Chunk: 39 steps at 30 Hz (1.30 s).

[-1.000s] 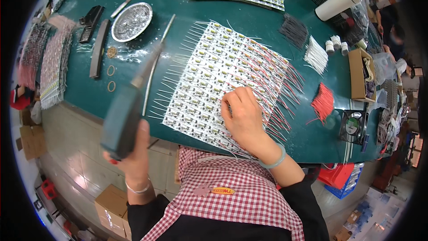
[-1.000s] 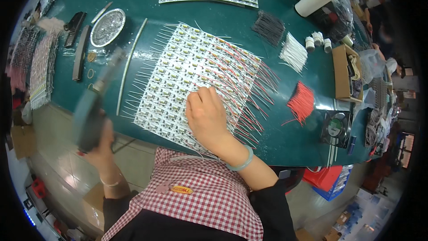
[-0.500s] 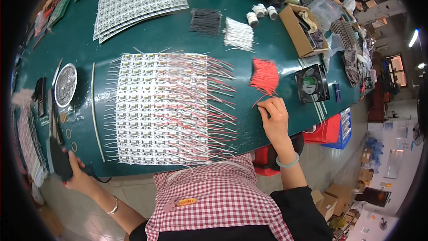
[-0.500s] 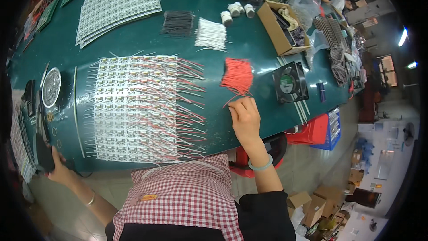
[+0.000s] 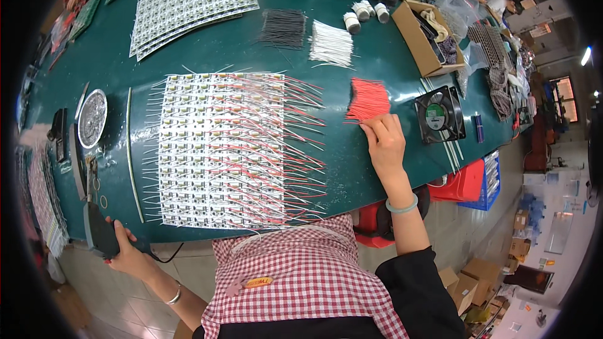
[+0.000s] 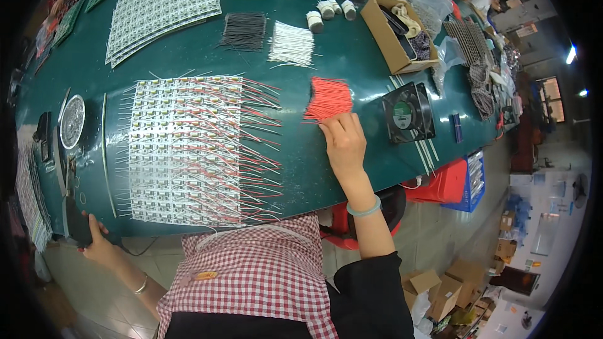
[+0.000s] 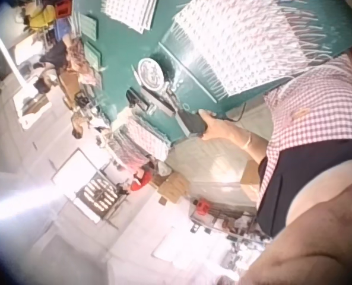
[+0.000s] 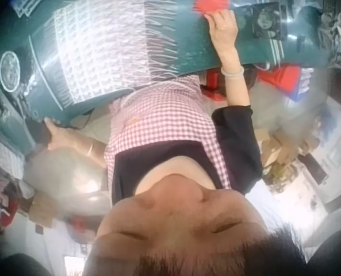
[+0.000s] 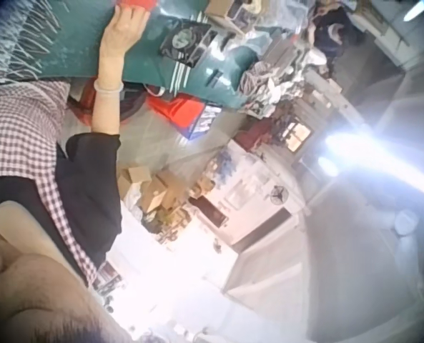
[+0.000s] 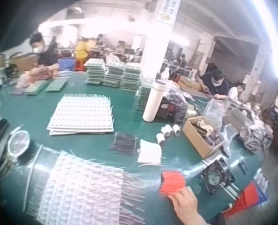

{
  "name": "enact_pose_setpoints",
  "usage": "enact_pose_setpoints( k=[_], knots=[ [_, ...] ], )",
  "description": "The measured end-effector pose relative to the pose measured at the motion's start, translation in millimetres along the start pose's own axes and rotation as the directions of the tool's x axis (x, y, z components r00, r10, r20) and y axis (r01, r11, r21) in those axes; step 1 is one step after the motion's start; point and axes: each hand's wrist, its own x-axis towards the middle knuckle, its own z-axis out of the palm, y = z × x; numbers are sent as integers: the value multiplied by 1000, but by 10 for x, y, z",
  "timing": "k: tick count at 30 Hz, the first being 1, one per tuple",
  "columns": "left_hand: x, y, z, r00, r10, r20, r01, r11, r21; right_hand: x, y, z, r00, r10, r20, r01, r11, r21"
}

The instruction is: The person uses a soldering iron to attach red and white wires to a large grid of LED modules on a green workbench. They repeatedly pick up individual wires, place them on the circuit board, and apply the soldering iron to secure the connections. The person works systematically across the grid, handling the wires and tool with both hands.

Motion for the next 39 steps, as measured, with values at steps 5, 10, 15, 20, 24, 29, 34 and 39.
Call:
enact_pose_setpoints(
  k=[5, 10, 15, 20, 24, 29, 34, 39],
  knots=[
    [-46, 81, 59, 1000, 25, -6, -25, 999, -43, 104, 2, -33, 992, -67, 111, 73, 996, -51],
    [-52, 19, 59, 1000, 14, 20, -13, 999, -44, 207, 67, -67, 957, -116, 265, 144, 985, -90],
    [-64, 16, 39, 1000, 21, 13, -20, 999, -35, 286, 46, -198, 942, -151, 299, 180, 981, -73],
    [-37, -2, 30, 1000, 23, -13, -24, 999, -35, 220, -5, -274, 958, 30, 287, -51, 997, 65],
    [-31, -18, 58, 999, 33, 19, -32, 999, -35, 190, 21, -219, 939, 95, 330, -152, 977, 152],
    [-76, 29, 87, 998, 47, 47, -46, 999, -15, 219, 64, -185, 933, 109, 342, -182, 965, 189],
    [-65, 4, 54, 999, 34, 32, -33, 999, -16, 193, 78, -169, 946, 68, 317, -147, 961, 233],
    [-31, -72, 12, 999, 12, 34, -12, 1000, -11, 192, 92, -165, 951, -18, 310, -15, 994, 104]
  ],
)
